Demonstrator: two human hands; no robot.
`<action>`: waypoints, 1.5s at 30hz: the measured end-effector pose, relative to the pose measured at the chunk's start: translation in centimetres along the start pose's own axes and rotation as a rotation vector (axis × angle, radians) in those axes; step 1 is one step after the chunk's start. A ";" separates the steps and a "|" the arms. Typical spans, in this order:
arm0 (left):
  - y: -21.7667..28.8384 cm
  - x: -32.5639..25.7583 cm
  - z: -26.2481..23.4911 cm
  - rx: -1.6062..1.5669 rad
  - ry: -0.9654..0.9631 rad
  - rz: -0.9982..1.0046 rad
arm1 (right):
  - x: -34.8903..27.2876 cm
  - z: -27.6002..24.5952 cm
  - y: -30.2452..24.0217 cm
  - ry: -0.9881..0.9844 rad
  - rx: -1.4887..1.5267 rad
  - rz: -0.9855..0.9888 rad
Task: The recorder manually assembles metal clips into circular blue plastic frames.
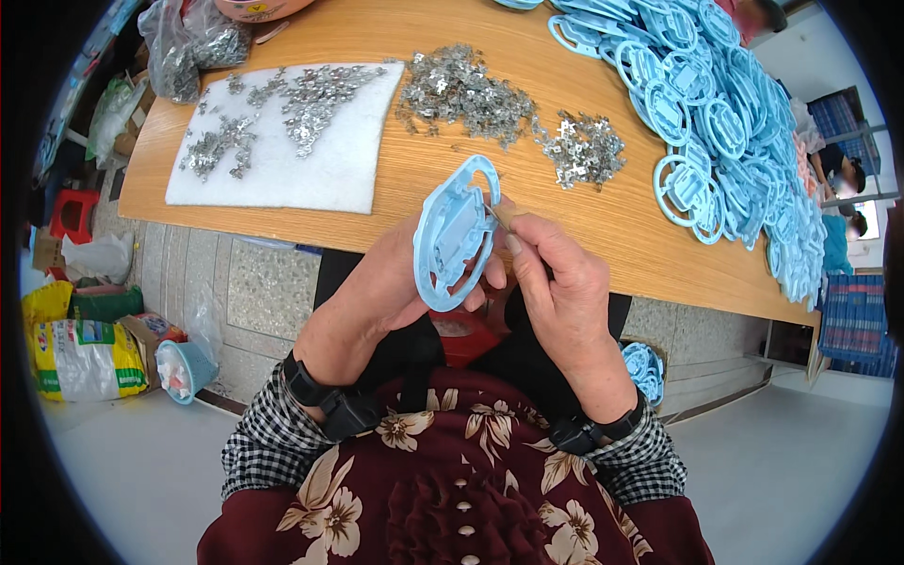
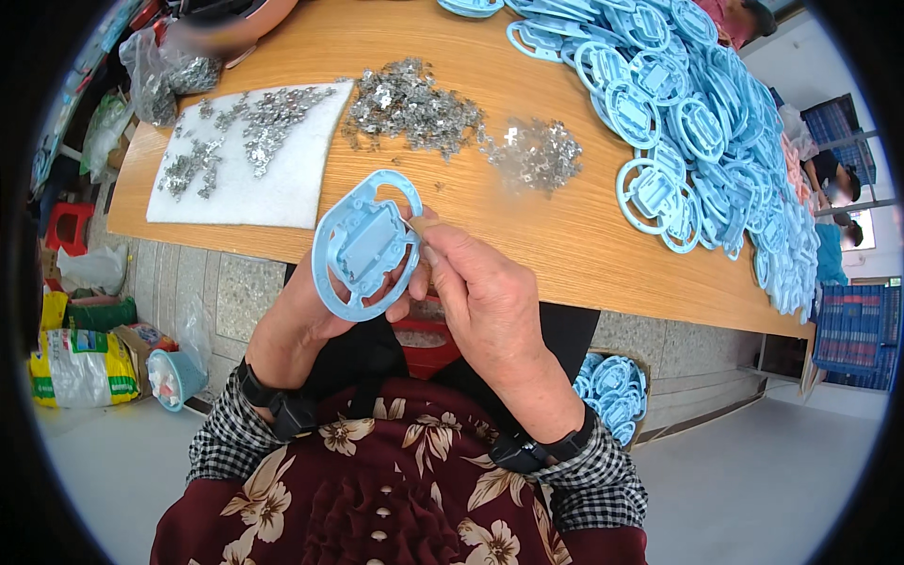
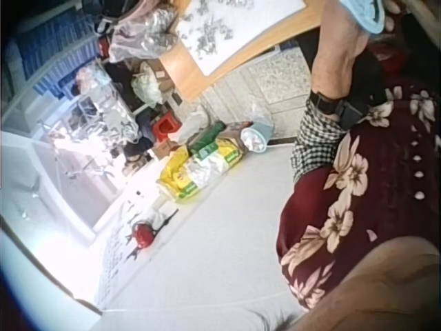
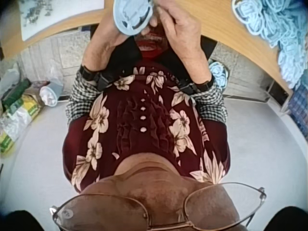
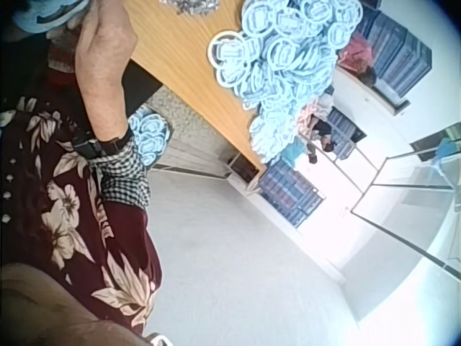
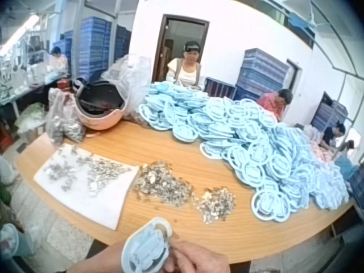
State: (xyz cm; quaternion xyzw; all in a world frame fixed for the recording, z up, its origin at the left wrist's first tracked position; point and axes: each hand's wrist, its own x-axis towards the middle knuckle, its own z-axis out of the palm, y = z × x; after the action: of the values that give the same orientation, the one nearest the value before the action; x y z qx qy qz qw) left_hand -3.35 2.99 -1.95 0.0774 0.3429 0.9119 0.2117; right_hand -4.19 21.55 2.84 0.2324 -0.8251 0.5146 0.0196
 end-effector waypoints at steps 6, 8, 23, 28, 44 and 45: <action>0.5 0.0 2.2 0.094 0.175 0.026 | -0.4 0.4 1.1 0.049 -0.122 -0.056; 0.3 0.0 2.2 0.108 0.184 0.033 | -0.5 0.3 1.2 0.065 -0.250 -0.134; -0.4 1.5 0.1 -0.436 -0.098 -0.040 | -1.6 -2.4 2.4 0.146 0.020 0.059; -1.5 2.0 0.9 -0.412 -0.098 -0.218 | -1.2 -3.6 0.1 0.031 0.662 0.437; -5.4 3.2 4.0 0.026 -0.119 -0.357 | -6.1 -7.8 2.9 0.072 0.496 0.587; -5.9 3.3 4.5 0.075 -0.089 -0.377 | -7.1 -9.1 3.5 0.105 0.397 0.598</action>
State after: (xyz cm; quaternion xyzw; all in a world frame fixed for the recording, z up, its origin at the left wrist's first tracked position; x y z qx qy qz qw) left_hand -3.11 11.07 -2.49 0.0597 0.3754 0.8384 0.3906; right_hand -1.14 33.26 2.22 -0.0468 -0.7385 0.6589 -0.1351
